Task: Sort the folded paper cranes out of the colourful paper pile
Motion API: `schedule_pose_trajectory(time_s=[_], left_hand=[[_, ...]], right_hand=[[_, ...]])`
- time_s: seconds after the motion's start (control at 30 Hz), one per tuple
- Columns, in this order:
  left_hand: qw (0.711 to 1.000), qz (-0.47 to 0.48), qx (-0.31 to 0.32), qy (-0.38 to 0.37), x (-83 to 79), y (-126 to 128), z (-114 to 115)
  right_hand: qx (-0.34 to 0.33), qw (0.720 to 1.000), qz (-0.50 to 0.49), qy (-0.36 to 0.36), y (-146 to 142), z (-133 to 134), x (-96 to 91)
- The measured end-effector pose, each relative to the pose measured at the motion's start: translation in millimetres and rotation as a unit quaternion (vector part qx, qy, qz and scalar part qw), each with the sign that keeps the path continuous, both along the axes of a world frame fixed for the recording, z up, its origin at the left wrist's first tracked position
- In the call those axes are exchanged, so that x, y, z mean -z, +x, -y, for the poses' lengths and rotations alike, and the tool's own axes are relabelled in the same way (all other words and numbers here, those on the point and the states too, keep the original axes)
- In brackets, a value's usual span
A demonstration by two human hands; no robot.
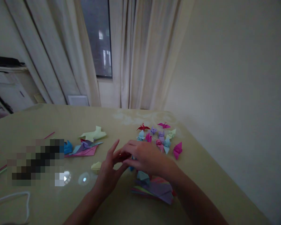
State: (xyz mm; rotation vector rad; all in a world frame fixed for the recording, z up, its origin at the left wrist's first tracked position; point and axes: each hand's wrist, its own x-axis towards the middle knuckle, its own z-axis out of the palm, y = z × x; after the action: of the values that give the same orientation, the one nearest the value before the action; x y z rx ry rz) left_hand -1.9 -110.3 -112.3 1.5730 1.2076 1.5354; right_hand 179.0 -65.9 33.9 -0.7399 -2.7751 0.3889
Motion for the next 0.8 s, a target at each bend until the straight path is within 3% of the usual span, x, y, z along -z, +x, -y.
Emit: schedule_pose_trajectory(time_s=[0.2,0.3,0.37,0.43,0.53,0.6,0.63,0.7,0.8], left_hand=[[0.999,-0.044,-0.011,-0.022,1.2,-0.8,2.9],[0.994,-0.113,-0.017,0.000,-5.9,-4.1,3.5],[0.979,-0.193,-0.055,0.016,-10.0,-10.8,2.4],[0.940,-0.311,-0.138,0.022,-11.2,-20.6,0.7],[0.831,-0.495,-0.252,-0.044,-8.6,-35.3,-0.3],[0.772,-0.566,-0.261,-0.125,-5.8,-41.4,-0.1],[0.757,-0.585,-0.247,-0.152,-4.4,-43.1,-0.4],[0.758,-0.596,-0.209,-0.162,-0.8,-44.9,-3.0],[0.813,-0.547,-0.175,-0.101,5.8,-45.0,-11.0]], right_hand=[[0.007,0.998,0.040,0.052,-10.7,-6.5,18.8],[0.019,0.998,0.025,0.053,-2.0,-14.8,12.5],[0.057,0.997,-0.020,0.050,9.5,-22.4,2.6],[0.118,0.990,-0.064,0.052,24.1,-30.0,-8.5],[0.171,0.982,-0.064,0.041,43.0,-37.3,-18.1],[0.158,0.987,-0.032,0.019,48.4,-38.6,-16.2],[0.146,0.989,-0.010,0.010,49.0,-38.6,-13.2],[0.127,0.991,0.039,-0.002,47.8,-38.3,-6.1],[0.115,0.989,0.097,-0.009,46.3,-37.6,-0.7]])
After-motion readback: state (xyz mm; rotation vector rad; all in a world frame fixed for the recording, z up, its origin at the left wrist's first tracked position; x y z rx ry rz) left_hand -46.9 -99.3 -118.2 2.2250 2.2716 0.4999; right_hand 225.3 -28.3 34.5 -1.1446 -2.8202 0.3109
